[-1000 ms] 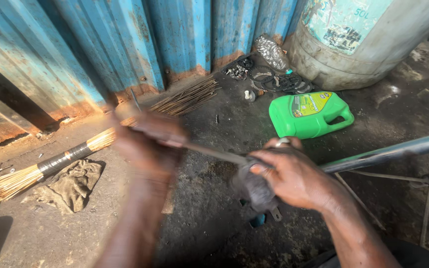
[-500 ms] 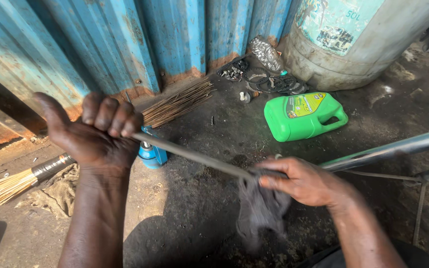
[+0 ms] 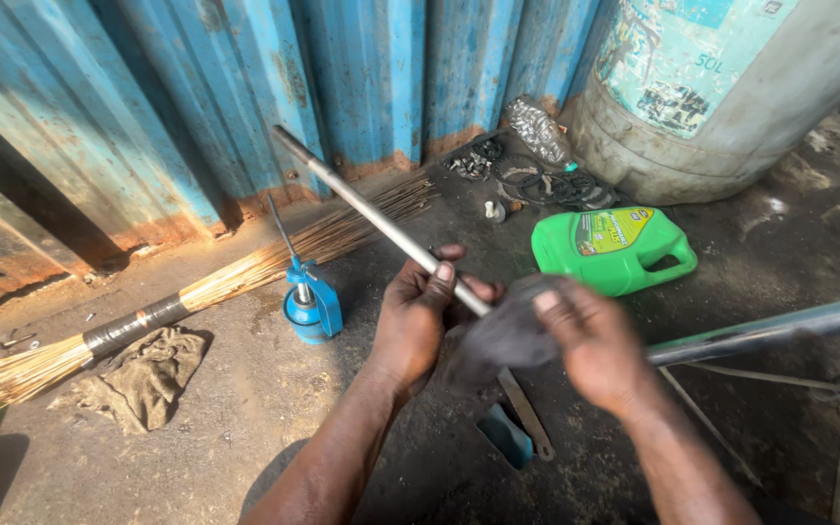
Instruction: The person cleans a threaded metal rod using a dark cloth and a sanding block. They wipe the rod repeatedly, then use the sanding block on the threaded section, and finish by wiping the rod again with the cloth.
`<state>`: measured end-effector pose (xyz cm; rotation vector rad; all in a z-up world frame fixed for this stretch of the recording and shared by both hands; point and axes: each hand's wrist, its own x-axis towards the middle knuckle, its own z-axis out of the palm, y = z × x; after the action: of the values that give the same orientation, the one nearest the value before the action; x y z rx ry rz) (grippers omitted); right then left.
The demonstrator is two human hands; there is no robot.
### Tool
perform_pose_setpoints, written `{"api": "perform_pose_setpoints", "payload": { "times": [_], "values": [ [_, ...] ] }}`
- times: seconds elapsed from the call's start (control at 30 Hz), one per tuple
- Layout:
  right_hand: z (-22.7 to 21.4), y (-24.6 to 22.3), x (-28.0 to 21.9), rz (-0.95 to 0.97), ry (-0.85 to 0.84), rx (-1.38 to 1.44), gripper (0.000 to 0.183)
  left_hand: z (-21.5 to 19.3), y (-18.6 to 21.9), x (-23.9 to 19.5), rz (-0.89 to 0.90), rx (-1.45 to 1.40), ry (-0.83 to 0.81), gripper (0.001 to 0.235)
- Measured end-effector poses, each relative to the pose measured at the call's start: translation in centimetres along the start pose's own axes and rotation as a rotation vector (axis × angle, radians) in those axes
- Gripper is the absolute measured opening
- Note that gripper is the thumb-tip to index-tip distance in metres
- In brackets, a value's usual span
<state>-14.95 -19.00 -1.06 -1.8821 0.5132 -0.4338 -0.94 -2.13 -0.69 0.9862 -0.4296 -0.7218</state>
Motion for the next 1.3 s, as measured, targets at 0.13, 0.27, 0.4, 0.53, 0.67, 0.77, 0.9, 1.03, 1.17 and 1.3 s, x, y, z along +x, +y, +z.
{"api": "perform_pose_setpoints", "payload": {
  "times": [0.13, 0.27, 0.4, 0.53, 0.67, 0.77, 0.9, 1.03, 1.17, 1.3],
  "values": [
    [-6.2, 0.8, 0.8, 0.156, 0.361, -0.262, 0.029, -1.7, 3.2, -1.2, -0.175, 0.046, 0.150, 0.045],
    [-7.3, 2.2, 1.0, 0.203, 0.250, -1.050, 0.062, -3.1, 4.3, -2.7, -0.316, 0.047, 0.122, 0.050],
    [-0.7, 2.6, -0.1, 0.435, -0.155, -1.212, 0.067, -3.5, 2.2, -3.1, -0.394, 0.016, 0.017, 0.048],
    [5.9, 5.0, -3.7, 0.473, -0.720, -1.199, 0.076, -3.0, 1.8, -3.8, -0.438, -0.023, 0.012, 0.046],
    [5.5, 9.1, -3.1, 0.380, -0.590, -1.037, 0.056, -1.5, 2.2, -6.0, -0.481, -0.143, 0.008, 0.043],
    [3.6, 10.3, -2.0, 0.307, -0.674, -0.935, 0.050, -1.8, 2.0, -7.5, -0.476, -0.225, 0.000, 0.040],
    [1.1, 12.4, -0.2, 0.466, -0.418, -1.054, 0.043, -3.7, 0.8, -8.7, -0.577, 0.087, 0.114, 0.042],
    [2.1, 13.2, 1.0, 0.463, -0.356, -1.195, 0.037, -4.7, 0.6, -7.9, -0.601, 0.133, 0.080, 0.038],
    [2.4, 8.1, 0.9, 0.400, -0.120, -0.836, 0.033, -4.4, 0.9, -6.4, -0.578, 0.211, 0.056, 0.038],
    [5.2, 5.2, -0.7, 0.190, -0.028, -0.615, 0.031, -5.0, 1.2, -5.9, -0.569, 0.253, 0.069, 0.038]
  ]
}}
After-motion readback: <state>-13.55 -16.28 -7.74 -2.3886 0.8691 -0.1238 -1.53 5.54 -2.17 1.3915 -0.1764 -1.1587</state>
